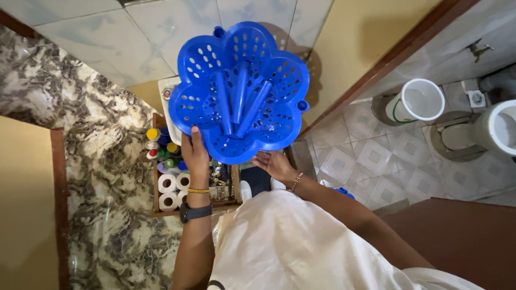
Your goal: The person assembles a blue flower-shaped plastic basket by inserting cylindrical rods into the basket's holes. They repeatedly adjust and reinsert the rods to secure the structure, then stack a second identical basket on top and continue inserting rods into the combined unit.
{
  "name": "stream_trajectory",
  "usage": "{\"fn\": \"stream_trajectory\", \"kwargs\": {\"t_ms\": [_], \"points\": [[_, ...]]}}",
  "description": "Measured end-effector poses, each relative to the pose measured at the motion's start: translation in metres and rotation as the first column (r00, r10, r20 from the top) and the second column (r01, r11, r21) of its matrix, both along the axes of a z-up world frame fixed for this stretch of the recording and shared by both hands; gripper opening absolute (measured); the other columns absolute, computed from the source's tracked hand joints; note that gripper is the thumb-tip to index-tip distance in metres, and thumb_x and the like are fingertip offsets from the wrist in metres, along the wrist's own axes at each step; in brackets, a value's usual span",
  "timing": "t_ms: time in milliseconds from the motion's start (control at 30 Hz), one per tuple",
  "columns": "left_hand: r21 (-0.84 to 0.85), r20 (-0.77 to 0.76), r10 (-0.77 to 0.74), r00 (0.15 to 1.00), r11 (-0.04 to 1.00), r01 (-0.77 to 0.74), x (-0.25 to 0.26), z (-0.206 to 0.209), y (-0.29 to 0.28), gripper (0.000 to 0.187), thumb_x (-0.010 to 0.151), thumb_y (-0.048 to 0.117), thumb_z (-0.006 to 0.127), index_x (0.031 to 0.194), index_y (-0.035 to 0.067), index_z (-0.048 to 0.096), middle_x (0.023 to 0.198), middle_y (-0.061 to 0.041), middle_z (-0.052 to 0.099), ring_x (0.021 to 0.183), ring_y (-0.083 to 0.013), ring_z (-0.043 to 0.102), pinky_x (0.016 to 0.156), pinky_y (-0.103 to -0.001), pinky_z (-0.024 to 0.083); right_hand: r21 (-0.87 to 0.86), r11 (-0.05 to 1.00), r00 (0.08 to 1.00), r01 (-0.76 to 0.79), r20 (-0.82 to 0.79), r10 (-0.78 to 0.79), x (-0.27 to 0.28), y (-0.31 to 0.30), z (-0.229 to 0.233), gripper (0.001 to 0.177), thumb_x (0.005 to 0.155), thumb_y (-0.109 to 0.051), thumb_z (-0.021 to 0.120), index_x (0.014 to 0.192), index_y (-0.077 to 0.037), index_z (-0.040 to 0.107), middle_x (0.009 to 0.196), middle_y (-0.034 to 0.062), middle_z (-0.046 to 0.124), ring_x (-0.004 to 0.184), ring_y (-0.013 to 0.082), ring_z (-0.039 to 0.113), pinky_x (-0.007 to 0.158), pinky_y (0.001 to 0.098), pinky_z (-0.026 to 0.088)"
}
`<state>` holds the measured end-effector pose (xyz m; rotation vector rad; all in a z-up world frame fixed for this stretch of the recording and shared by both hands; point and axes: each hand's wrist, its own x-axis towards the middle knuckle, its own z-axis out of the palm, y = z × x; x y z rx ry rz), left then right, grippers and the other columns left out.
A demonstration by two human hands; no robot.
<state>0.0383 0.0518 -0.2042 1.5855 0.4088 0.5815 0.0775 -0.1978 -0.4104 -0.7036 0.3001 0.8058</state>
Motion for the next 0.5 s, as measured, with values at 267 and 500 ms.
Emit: {"fn": "stream_trajectory", "kwargs": {"t_ms": [267,500], "points": [[0.001,-0.11,0.009,0.994,1.0,-0.009,-0.004,0.006,0.004,0.053,0.106,0.037,0.054,0.139,-0.003,0.057,0.128,-0.014,0.068,0.113,-0.0209,0.063,0.099,-0.035,0.049,-0.074,0.992,0.995,-0.104,-0.015,0.104,0.0,-0.016,0.002,0.042,0.105,-0.039,0.047,0.128,-0.006,0.059,0.125,0.0133,0.069,0.114,0.026,0.067,0.099,0.0435,0.057],[0.04,0.026,0.06,0.998,0.997,-0.061,-0.009,0.007,0.009,0.051,0.107,0.033,0.057,0.141,-0.004,0.05,0.128,-0.013,0.064,0.114,-0.021,0.062,0.1,-0.035,0.049,-0.576,0.664,0.635,-0.478,0.295,0.714,0.006,-0.075,0.115,0.041,0.1,-0.039,0.057,0.128,-0.008,0.064,0.121,0.0091,0.069,0.11,0.0196,0.068,0.088,0.0396,0.06]]}}
